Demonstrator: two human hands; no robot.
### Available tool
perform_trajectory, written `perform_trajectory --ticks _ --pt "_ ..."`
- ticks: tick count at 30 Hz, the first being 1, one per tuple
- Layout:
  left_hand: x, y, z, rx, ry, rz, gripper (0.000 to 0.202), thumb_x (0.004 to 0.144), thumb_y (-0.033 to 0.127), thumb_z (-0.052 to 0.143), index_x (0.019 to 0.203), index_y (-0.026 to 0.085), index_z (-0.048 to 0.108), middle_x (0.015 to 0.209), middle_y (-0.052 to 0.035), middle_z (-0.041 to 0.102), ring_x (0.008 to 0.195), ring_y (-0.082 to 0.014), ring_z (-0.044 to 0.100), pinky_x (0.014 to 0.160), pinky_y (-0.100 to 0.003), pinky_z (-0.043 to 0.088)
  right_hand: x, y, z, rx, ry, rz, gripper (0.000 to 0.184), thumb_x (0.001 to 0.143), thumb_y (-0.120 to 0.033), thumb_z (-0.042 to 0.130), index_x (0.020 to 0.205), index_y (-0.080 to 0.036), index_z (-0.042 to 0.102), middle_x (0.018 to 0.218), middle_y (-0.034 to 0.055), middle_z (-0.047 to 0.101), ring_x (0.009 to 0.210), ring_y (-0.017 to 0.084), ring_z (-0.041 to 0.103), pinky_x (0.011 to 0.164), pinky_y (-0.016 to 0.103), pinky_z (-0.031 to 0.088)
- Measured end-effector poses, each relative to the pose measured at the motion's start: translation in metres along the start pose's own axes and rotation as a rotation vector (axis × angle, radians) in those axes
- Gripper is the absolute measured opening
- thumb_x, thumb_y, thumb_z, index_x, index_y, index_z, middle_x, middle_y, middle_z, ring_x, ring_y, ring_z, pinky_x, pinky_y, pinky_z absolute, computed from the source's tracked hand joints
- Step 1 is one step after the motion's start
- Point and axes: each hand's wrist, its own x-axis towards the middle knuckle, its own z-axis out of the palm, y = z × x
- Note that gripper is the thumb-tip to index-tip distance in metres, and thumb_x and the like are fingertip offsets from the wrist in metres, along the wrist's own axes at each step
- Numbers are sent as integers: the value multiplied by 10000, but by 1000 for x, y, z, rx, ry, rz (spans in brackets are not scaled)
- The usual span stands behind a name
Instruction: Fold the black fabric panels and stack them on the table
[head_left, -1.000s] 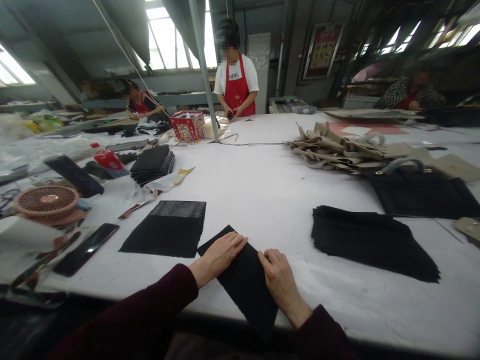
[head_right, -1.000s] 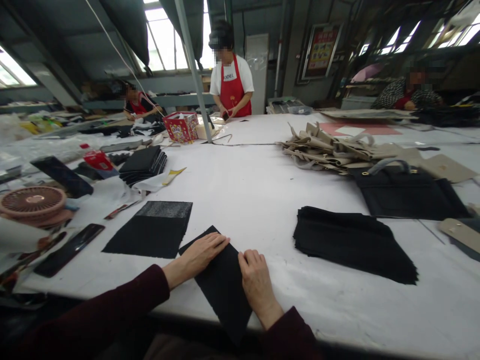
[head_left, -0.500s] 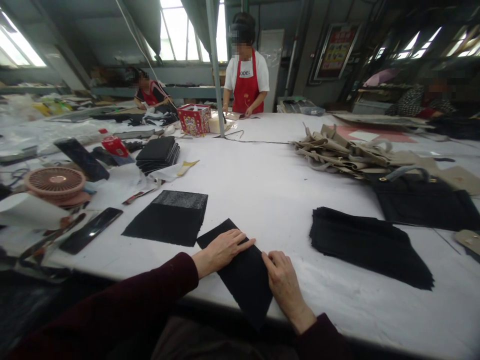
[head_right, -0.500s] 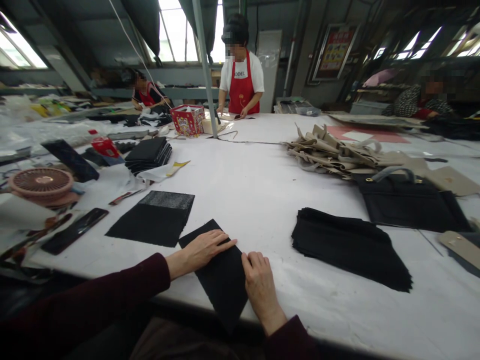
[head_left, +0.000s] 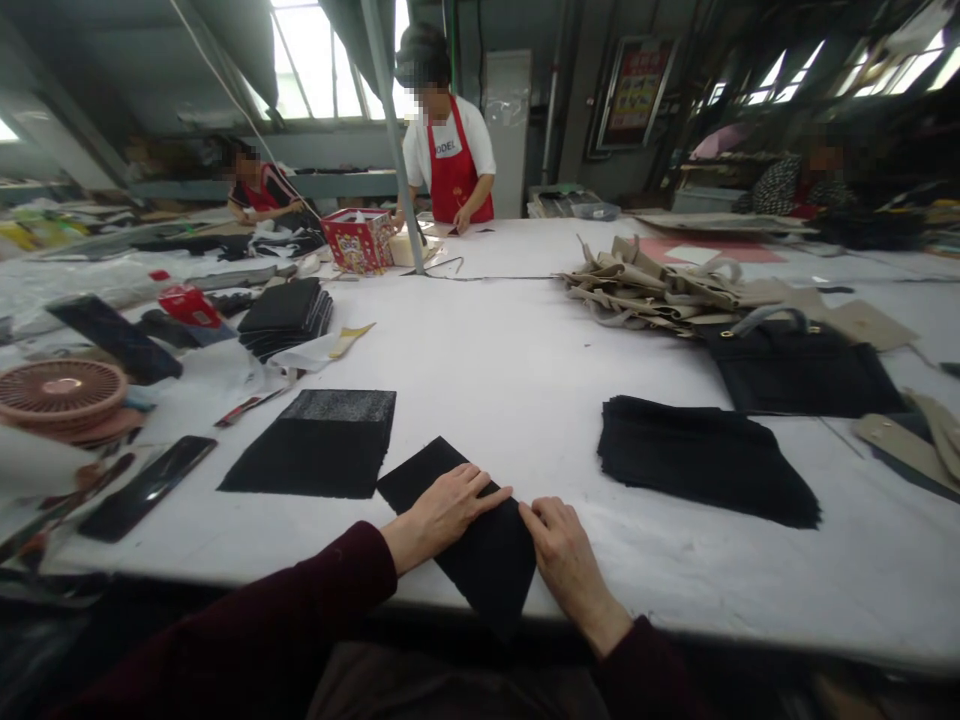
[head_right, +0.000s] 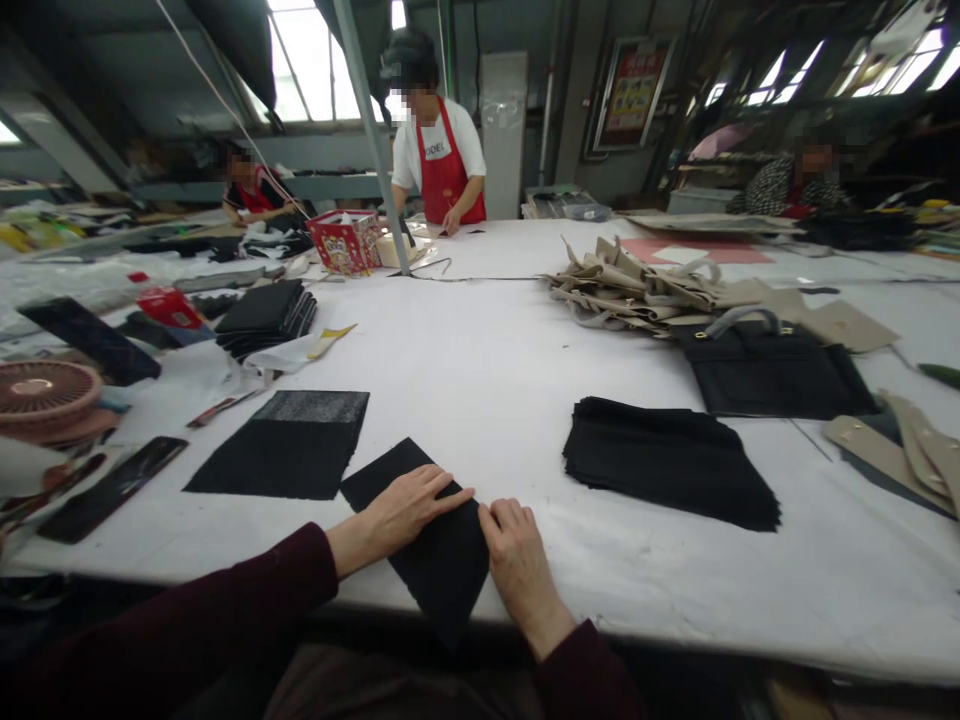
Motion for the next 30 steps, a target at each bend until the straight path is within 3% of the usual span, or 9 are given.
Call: perform_trajectory --ticks 4,9,15,20,30 --pt "3 1 -3 -6 23 54 532 912 101 471 1418 244 388 1183 -81 533 1109 -234 497 1042 -406 379 -4 2 -5 -3 -24 7 269 934 -73 449 1137 -140 613 896 76 545 844 215 474 753 349 395" --pt "5 -2 1 -66 14 120 533 910 69 446 1423 189 367 1252 -82 530 1145 -203 498 1008 -330 423 -6 4 -13 15 -49 10 274 917 -48 459 1135 -117 611 911 83 548 868 217 471 767 350 397" --pt "8 12 0 -15 -55 71 634 917 73 418 1500 253 247 1163 -76 546 1074 -215 524 954 -353 454 -7 3 -21 3 -84 30 237 910 -54 485 1098 -125 610 908 67 544 869 209 463 771 345 389" --pt "10 24 2 46 -64 32 637 907 87 441 1494 268 274 1171 -86 525 1094 -246 505 975 -388 428 -7 0 -24 -26 -110 54 198 907 -57 489 1039 -150 605 908 58 538 863 205 452 772 342 374" --pt "9 23 10 55 -60 46 776 850 37 450 1522 320 182 1209 -94 490 1127 -256 481 1018 -421 387 -13 -1 -28 -25 -126 102 203 906 -69 504 1055 -160 608 925 57 541 859 209 441 780 346 352"
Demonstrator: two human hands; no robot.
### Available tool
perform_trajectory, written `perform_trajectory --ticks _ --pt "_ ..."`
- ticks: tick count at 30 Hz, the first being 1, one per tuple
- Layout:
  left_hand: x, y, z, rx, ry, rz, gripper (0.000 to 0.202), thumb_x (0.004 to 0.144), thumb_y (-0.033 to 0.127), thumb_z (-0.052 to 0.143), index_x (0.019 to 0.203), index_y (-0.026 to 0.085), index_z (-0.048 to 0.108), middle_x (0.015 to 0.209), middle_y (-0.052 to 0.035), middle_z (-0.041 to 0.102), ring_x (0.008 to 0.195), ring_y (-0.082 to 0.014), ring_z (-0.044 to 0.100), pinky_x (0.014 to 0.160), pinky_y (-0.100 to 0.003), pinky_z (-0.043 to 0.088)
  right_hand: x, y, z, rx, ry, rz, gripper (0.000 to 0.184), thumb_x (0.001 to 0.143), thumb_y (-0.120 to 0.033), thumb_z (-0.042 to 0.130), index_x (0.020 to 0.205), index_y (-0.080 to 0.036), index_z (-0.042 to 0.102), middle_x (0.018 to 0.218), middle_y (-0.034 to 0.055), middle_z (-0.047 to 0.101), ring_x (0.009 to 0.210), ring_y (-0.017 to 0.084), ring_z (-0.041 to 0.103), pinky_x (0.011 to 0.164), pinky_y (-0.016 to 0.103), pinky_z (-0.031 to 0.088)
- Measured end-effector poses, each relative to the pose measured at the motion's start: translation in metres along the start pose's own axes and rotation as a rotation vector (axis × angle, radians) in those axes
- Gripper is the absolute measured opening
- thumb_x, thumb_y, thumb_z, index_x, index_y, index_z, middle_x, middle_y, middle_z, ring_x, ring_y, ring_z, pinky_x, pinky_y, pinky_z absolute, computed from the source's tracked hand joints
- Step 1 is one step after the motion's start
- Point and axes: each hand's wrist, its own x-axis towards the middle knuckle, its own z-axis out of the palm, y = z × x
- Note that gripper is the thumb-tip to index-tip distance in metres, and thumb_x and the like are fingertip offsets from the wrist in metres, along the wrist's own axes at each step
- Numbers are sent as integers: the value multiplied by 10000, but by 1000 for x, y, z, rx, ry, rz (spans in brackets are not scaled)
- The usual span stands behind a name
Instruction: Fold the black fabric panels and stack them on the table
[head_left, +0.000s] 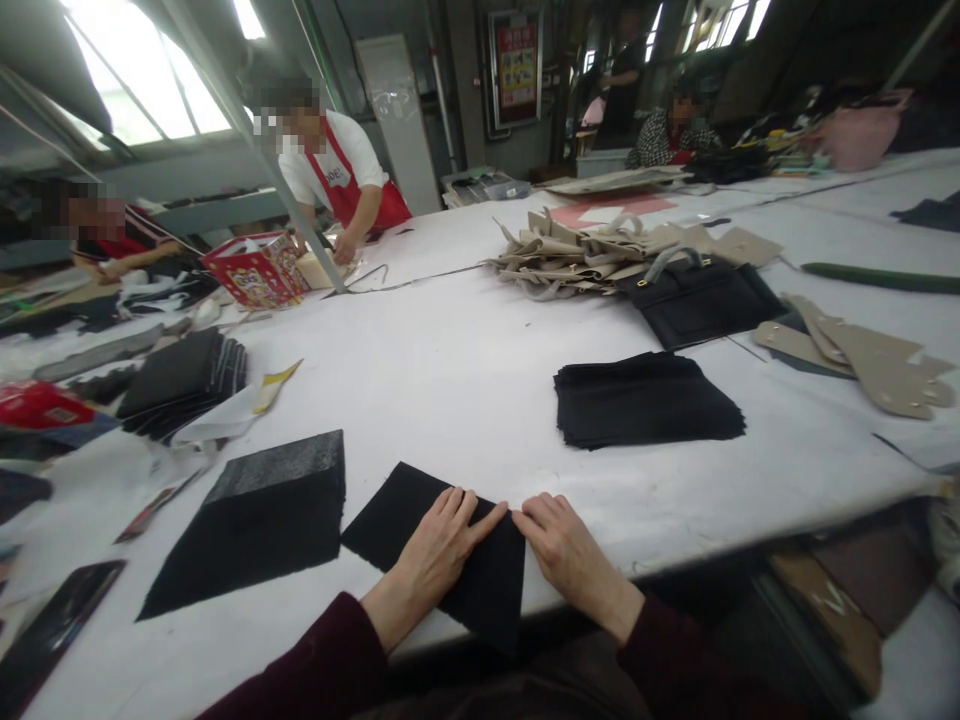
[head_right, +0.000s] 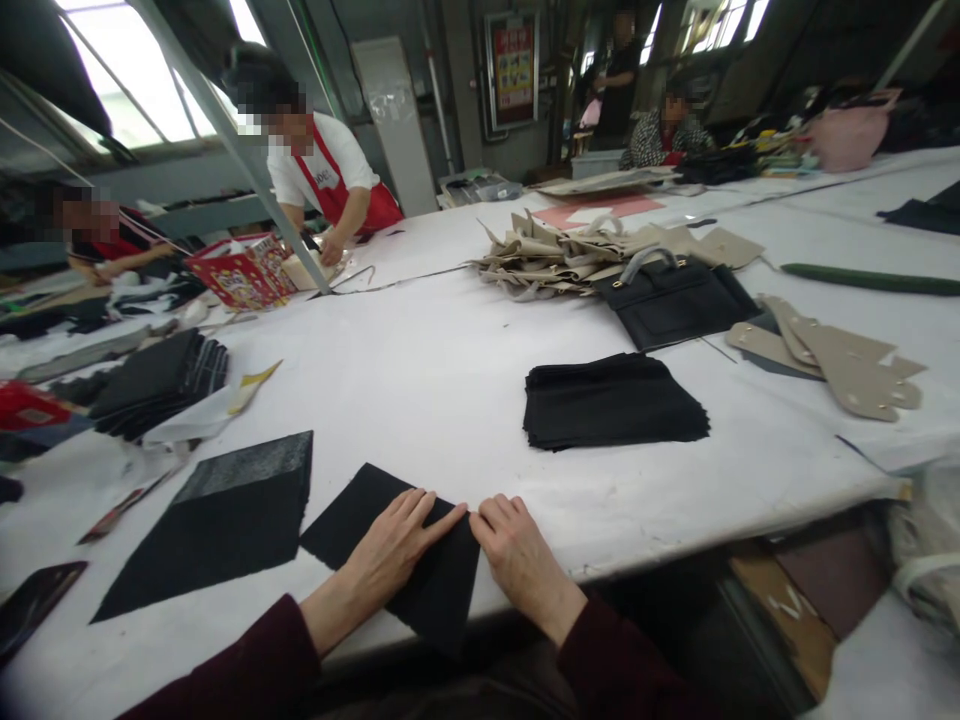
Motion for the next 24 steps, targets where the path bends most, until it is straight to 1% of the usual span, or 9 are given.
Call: perform_trajectory --ticks 6,8,10,11,13,15,19,21,24 --pt "0 1 0 34 17 9 822 814 21 459 1525 315 167 1207 -95 489 1148 -266 476 1056 -452 361 -18 6 -6 37 13 48 221 895 -58 492 1043 -166 616 928 61 548 874 206 455 797 352 363" --pt "0 1 -1 41 20 10 819 814 22 458 1523 319 173 1197 -91 495 1138 -266 483 1056 -457 365 -23 9 -8 83 46 84 222 888 -51 484 1006 -176 625 913 56 550 869 200 467 788 343 376" --pt "0 1 -1 47 23 9 817 816 22 456 1523 321 175 1193 -89 501 1135 -265 490 1056 -456 371 -24 11 -9 153 102 151 249 887 -36 456 993 -182 627 913 53 552 871 192 481 779 328 392" --pt "0 1 -1 52 28 10 815 817 22 454 1523 320 175 1196 -92 504 1138 -266 493 1055 -456 373 -22 10 -8 186 133 185 278 887 -26 436 1019 -182 625 927 56 554 879 189 487 783 322 400" --pt "0 2 1 59 37 8 809 821 22 447 1524 316 175 1211 -99 508 1151 -269 497 1055 -457 374 -15 5 -7 199 174 221 363 883 -12 409 1137 -184 604 969 63 558 897 189 496 793 321 411" --pt "0 3 3 57 46 3 798 828 26 439 1525 311 174 1237 -106 512 1172 -270 498 1060 -463 370 -8 -3 -5 125 146 190 429 872 -19 428 1239 -191 567 991 72 562 902 202 497 785 338 410" --pt "-4 -1 7 21 58 -4 770 845 43 428 1525 307 182 1322 -109 502 1234 -267 474 1089 -475 338 -3 -18 0 -90 38 105 453 829 -39 501 1267 -145 551 1043 111 580 909 243 482 770 391 390" --pt "-10 -8 9 -5 57 -15 751 839 40 423 1519 286 220 1374 -101 486 1264 -261 455 1112 -468 314 -6 -20 0 -123 17 92 476 818 -34 510 1285 -121 536 1112 126 577 930 249 476 790 402 385" --pt "-19 -29 10 -4 34 -77 719 810 11 408 1492 216 310 1411 -102 479 1276 -263 451 1129 -459 297 -11 -19 0 -106 1 85 499 812 -29 514 1302 -120 526 1168 123 570 962 249 476 817 401 385"
